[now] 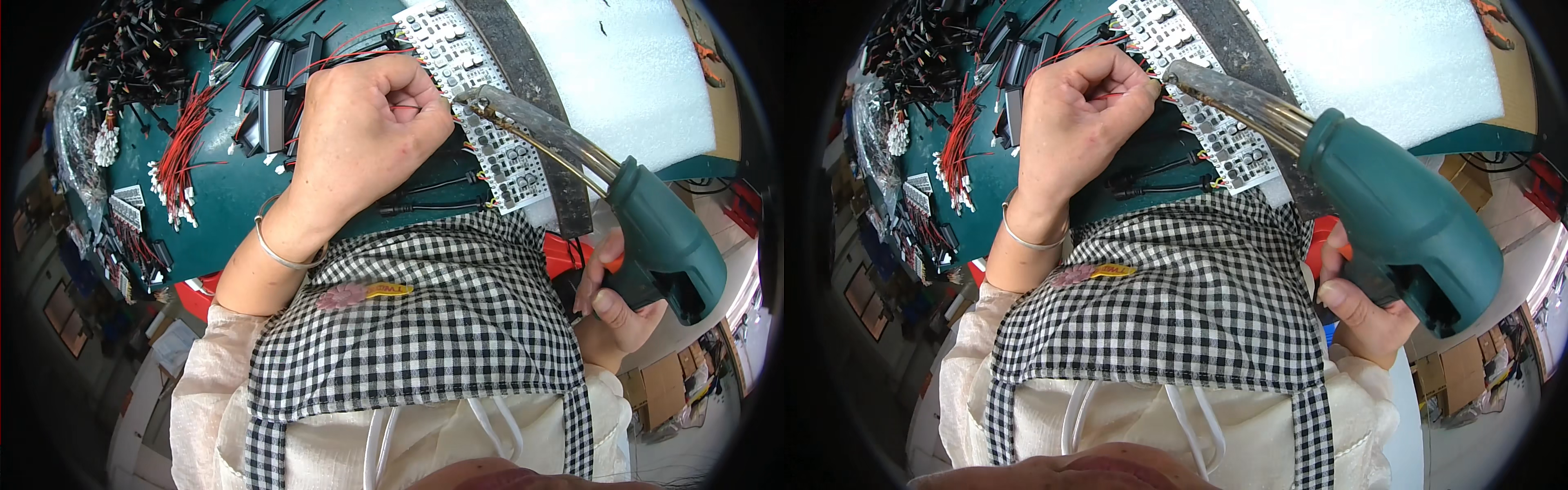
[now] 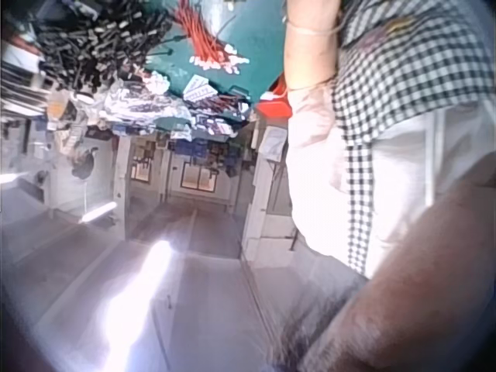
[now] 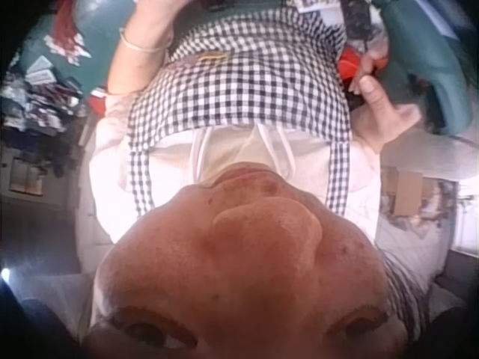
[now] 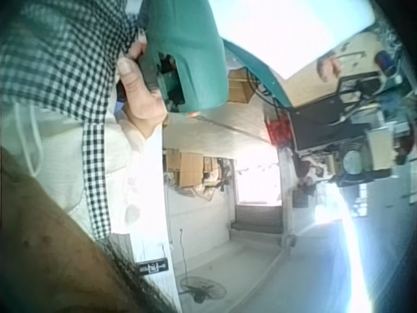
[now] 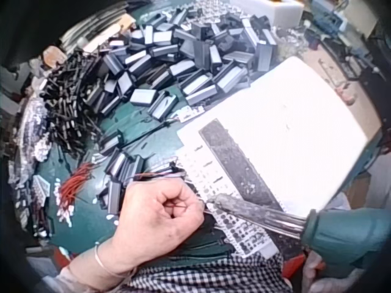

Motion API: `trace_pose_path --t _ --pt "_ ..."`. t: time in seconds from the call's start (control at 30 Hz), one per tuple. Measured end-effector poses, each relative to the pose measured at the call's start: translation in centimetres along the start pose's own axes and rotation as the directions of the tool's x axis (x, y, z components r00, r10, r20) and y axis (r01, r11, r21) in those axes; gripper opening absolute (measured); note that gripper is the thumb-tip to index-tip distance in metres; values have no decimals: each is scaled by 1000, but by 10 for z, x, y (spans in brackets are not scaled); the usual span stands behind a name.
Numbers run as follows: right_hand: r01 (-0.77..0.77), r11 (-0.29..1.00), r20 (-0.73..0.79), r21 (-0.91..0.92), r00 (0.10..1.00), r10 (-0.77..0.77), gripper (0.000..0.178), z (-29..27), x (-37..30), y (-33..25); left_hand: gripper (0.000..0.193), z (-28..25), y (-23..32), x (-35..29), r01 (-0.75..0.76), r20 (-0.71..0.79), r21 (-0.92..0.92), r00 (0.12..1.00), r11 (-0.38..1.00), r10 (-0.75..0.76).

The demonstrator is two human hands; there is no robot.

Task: The person uses a soldering iron to attach wires to a circuit board. They repeatedly pick up small black electronic components with attached red and black wires, place them on the board, and solder the connections. The person also handles a bundle of red wires and a white circuit board during the process.

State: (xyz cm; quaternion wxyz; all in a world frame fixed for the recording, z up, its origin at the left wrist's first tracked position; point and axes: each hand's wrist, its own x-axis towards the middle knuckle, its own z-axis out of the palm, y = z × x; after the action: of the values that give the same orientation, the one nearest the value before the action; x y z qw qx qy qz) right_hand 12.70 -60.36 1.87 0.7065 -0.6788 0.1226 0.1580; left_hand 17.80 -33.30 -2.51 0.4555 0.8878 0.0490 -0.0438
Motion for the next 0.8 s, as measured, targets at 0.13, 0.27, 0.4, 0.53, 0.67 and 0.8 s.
trace_pose_path --t 0.13,0.27,0.4,0.53,0.67,0.8 --pt "-6 1000 2 -1 1000 6 54 2 0 0 10 1 -1 0 2 8 20 1000 1000 -2" --pt "-23 999 -13 -37 1000 22 55 6 0 -5 10 2 -2 0 5 -2 9 1000 1000 -5" --pt "5 996 88 -88 996 3 54 -7 -1 -2 10 3 -1 -1 1 -7 1 1000 1000 -1" --pt "50 999 105 10 993 -51 61 -7 4 -7 9 3 -1 -1 -17 -14 8 1000 1000 17" --pt "27 999 233 25 972 -32 70 -22 12 -18 9 3 0 0 -16 -13 38 1000 999 17" --pt "79 997 243 22 967 -82 71 -23 11 -14 10 2 0 0 -19 -18 41 1000 999 20"
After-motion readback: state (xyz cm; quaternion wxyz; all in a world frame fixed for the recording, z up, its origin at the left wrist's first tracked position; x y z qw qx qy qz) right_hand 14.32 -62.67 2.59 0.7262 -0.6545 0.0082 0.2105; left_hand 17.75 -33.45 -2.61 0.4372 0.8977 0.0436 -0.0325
